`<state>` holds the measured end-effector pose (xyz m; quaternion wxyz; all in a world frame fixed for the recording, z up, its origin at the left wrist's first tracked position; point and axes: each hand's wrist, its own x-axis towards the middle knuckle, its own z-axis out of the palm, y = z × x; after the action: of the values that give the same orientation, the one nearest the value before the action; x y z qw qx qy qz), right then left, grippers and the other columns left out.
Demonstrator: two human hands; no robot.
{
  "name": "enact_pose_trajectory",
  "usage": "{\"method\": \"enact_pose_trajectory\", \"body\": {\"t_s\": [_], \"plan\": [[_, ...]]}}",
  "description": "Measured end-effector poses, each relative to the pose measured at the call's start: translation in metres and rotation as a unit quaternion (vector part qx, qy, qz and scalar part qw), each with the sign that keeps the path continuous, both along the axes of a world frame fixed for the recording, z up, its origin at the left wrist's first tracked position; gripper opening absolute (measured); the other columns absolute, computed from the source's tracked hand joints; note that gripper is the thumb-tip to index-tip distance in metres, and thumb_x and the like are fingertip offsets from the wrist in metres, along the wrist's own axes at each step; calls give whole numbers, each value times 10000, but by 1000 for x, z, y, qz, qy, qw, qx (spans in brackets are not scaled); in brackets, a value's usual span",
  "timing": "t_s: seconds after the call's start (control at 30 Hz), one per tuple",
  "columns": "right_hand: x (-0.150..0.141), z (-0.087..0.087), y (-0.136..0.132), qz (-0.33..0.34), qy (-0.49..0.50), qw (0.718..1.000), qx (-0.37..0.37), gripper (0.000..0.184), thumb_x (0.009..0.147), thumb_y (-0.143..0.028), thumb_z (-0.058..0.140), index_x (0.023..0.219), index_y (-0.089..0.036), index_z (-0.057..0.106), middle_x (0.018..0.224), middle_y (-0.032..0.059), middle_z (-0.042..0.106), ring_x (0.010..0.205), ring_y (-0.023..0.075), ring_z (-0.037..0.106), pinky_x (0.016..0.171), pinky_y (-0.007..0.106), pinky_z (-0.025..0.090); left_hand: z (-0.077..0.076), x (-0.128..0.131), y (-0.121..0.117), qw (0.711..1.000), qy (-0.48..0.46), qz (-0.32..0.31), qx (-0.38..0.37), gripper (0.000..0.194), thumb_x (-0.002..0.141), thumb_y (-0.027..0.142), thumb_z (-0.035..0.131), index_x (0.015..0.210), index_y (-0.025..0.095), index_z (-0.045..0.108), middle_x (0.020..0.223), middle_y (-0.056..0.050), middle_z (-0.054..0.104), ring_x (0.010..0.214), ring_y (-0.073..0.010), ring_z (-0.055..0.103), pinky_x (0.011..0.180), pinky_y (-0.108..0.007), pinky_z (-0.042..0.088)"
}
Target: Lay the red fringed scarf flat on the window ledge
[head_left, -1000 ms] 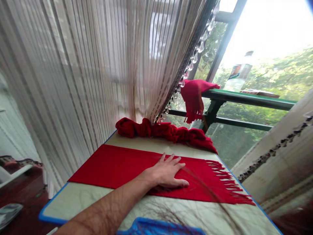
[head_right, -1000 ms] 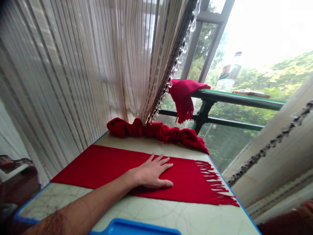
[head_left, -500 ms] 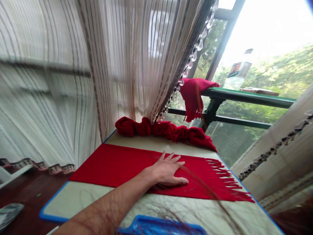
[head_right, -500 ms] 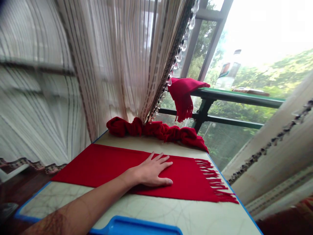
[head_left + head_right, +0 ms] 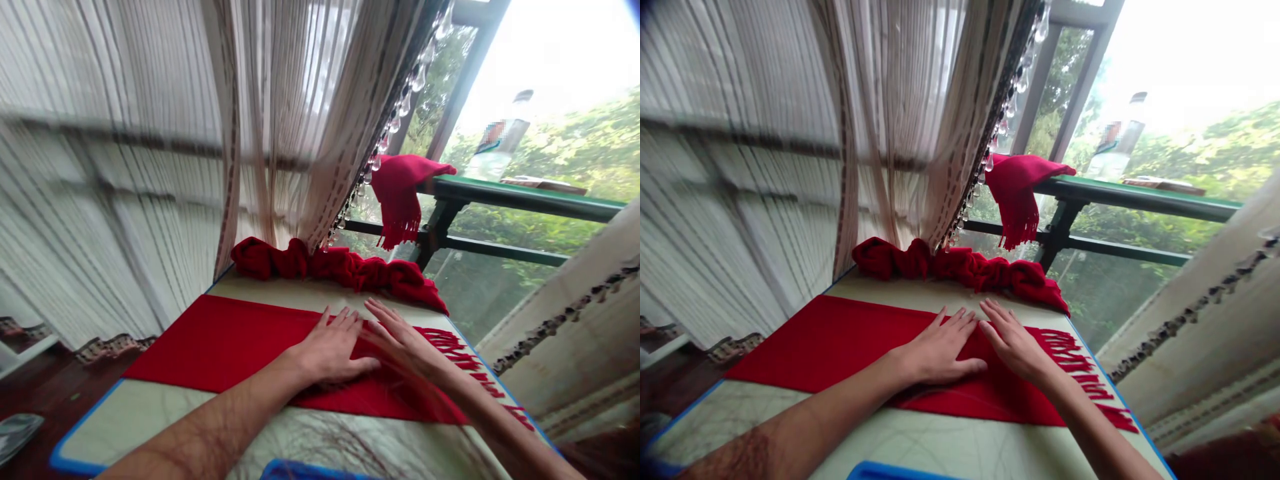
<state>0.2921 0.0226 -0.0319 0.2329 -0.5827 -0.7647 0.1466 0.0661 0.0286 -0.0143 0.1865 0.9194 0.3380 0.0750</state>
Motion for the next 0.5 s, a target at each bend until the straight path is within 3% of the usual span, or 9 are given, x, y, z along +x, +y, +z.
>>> {"method": "enact_pose_trajectory", "body": {"t_s": [0.1, 0.17, 0.33, 0.5], "plan": [[2, -26, 7, 18, -61, 998, -14, 712, 1056, -655, 262, 1629, -264, 423, 1748, 86, 369, 1648, 252, 271, 1374, 569, 166, -3, -1, 4, 1000, 10, 14, -4, 959, 1015, 748, 437, 1700, 101, 261, 1774, -184, 203, 1668, -337, 81, 1349, -604, 37], [3, -35, 6, 27, -96, 995, -20, 722, 1063, -655, 224, 1636, -255, 406, 1757, 80, 346, 1657, 252, 237, 1373, 592, 148, -4, -1, 5, 1000, 15, 16, -4, 978, 1005, 754, 453, 1701, 95, 256, 1775, -179, 197, 1669, -336, 77, 1350, -600, 31], [18, -31, 3, 19, -131, 990, -40, 736, 1059, -660, 254, 1667, -251, 326, 1776, 81, 278, 1668, 280, 183, 1364, 622, 122, -3, 0, 5, 999, 26, 21, -9, 996, 996, 763, 458, 1697, 84, 260, 1778, -178, 196, 1671, -331, 76, 1345, -605, 1], [64, -28, 1, -57, -140, 987, -54, 673, 1077, -581, 270, 1654, -251, 376, 1767, 93, 312, 1658, 316, 210, 1348, 593, 168, -2, 0, 4, 999, 27, 31, -4, 958, 979, 767, 494, 1693, 156, 309, 1777, -157, 214, 1665, -366, 101, 1331, -650, 9]]}}
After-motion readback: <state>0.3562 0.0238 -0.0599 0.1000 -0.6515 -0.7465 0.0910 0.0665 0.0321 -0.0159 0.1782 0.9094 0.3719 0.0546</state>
